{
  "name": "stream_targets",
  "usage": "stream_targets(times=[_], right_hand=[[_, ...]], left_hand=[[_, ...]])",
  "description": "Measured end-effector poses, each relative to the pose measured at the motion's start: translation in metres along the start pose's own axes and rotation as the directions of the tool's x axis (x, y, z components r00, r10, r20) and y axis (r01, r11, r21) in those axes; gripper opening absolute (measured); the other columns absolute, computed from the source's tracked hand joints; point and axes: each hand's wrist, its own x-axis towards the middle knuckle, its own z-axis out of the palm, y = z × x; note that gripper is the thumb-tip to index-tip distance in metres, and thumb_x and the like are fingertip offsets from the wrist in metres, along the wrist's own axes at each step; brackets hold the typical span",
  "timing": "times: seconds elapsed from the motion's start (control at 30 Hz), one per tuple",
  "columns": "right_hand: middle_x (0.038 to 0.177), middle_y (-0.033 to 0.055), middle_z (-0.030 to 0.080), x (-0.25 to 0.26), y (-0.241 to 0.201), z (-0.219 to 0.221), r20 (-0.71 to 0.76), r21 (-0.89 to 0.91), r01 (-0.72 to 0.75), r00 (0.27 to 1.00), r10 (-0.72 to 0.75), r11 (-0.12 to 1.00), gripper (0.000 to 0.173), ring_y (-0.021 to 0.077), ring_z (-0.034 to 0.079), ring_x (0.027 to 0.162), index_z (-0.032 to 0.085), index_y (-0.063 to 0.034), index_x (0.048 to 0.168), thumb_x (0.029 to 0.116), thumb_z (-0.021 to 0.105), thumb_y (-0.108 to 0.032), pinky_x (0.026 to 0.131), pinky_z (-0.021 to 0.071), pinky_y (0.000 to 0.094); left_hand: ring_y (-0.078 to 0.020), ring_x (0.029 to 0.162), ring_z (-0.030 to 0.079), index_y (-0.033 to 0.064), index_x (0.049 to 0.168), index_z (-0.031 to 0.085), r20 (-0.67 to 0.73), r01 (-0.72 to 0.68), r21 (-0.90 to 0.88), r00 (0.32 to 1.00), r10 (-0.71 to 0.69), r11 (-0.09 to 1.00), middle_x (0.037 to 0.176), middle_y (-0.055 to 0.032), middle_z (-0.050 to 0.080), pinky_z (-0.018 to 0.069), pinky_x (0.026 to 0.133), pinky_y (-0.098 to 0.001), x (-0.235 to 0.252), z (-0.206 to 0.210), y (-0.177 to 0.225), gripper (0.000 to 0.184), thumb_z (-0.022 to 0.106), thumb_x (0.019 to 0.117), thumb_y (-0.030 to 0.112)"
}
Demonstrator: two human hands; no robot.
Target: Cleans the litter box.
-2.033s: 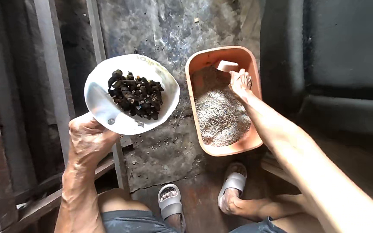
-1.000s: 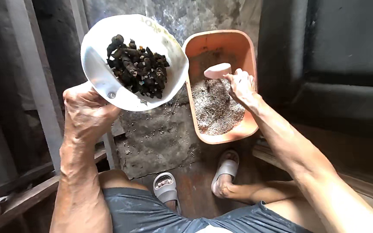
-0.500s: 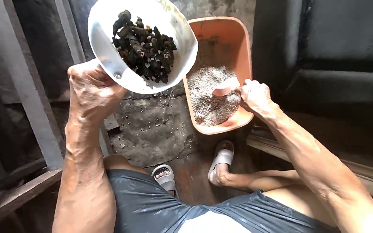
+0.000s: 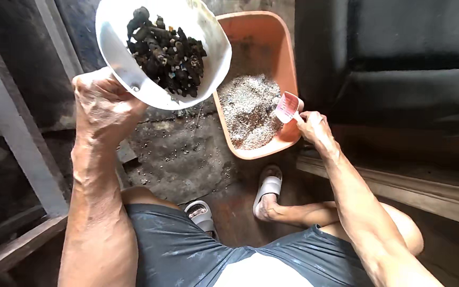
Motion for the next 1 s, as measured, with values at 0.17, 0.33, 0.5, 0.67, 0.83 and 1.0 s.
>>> stream_targets(times=[0.17, 0.33, 0.5, 0.67, 0.83, 1.0], right_hand=[[0.107, 0.0237, 0.072, 0.011, 0.020, 0.014, 0.043, 0.147, -0.120, 0.992, 0.115, 0.982, 0.028, 0.0406, 0.069, 0.094, 0.074, -0.0042, 0.117, 0.0996, 0.061, -0.021, 0.083, 0.0529, 0.0630], [0.102, 0.0183, 0.073, 0.036, 0.034, 0.027, 0.121, 0.243, -0.070, 0.992, 0.041, 0.968, 0.026, 0.0326, 0.068, 0.081, 0.074, -0.0068, 0.119, 0.0986, 0.063, -0.020, 0.074, 0.0537, 0.0566], [0.112, 0.0206, 0.072, 0.043, 0.041, 0.021, 0.175, 0.088, 0.030, 0.984, -0.045, 0.996, 0.028, 0.0375, 0.070, 0.095, 0.073, -0.0102, 0.124, 0.0987, 0.062, -0.015, 0.085, 0.0539, 0.0620], [0.118, 0.0217, 0.072, 0.044, 0.045, 0.022, 0.206, 0.037, 0.069, 0.976, -0.075, 0.997, 0.027, 0.0415, 0.067, 0.113, 0.074, -0.0086, 0.122, 0.0979, 0.064, -0.013, 0.099, 0.0476, 0.0661], [0.104, 0.0173, 0.072, 0.038, 0.051, 0.029, 0.271, 0.168, -0.086, 0.962, 0.038, 0.982, 0.029, 0.0301, 0.066, 0.079, 0.073, -0.0110, 0.124, 0.0956, 0.066, -0.012, 0.075, 0.0536, 0.0545], [0.095, 0.0108, 0.072, 0.028, 0.047, 0.034, 0.310, 0.235, -0.209, 0.942, 0.131, 0.949, 0.030, 0.0200, 0.059, 0.065, 0.073, -0.0132, 0.123, 0.0946, 0.063, -0.013, 0.062, 0.0507, 0.0435]], left_hand=[[0.0111, 0.076, 0.056, 0.0087, 0.091, 0.068, 0.005, -0.005, -0.049, 1.000, 0.005, 0.999, 0.083, 0.0073, 0.065, 0.0465, 0.072, -0.0143, 0.000, 0.003, -0.007, 0.020, 0.069, 0.0926, 0.029], [0.0117, 0.078, 0.056, 0.0086, 0.092, 0.068, 0.021, -0.005, -0.053, 1.000, 0.006, 0.999, 0.085, 0.0073, 0.066, 0.0466, 0.074, -0.0137, 0.000, 0.003, -0.010, 0.020, 0.070, 0.0922, 0.028], [0.0137, 0.079, 0.057, 0.0102, 0.092, 0.068, 0.017, -0.002, -0.100, 1.000, 0.004, 0.995, 0.087, 0.0106, 0.066, 0.0479, 0.075, -0.0113, -0.002, 0.004, -0.015, 0.017, 0.072, 0.0911, 0.027], [0.0126, 0.081, 0.058, 0.0081, 0.094, 0.068, 0.023, -0.012, -0.096, 1.000, 0.014, 0.995, 0.089, 0.0082, 0.067, 0.0480, 0.077, -0.0122, -0.001, 0.003, -0.016, 0.018, 0.071, 0.0915, 0.026], [0.0094, 0.080, 0.059, 0.0093, 0.093, 0.068, 0.010, -0.036, -0.093, 0.999, 0.037, 0.995, 0.087, 0.0070, 0.066, 0.0489, 0.075, -0.0152, -0.001, 0.005, -0.025, 0.017, 0.071, 0.0915, 0.026], [0.0060, 0.080, 0.061, 0.0094, 0.093, 0.068, 0.000, -0.060, -0.077, 0.998, 0.060, 0.995, 0.087, 0.0050, 0.067, 0.0505, 0.074, -0.0190, 0.000, 0.007, -0.034, 0.020, 0.071, 0.0923, 0.029]])
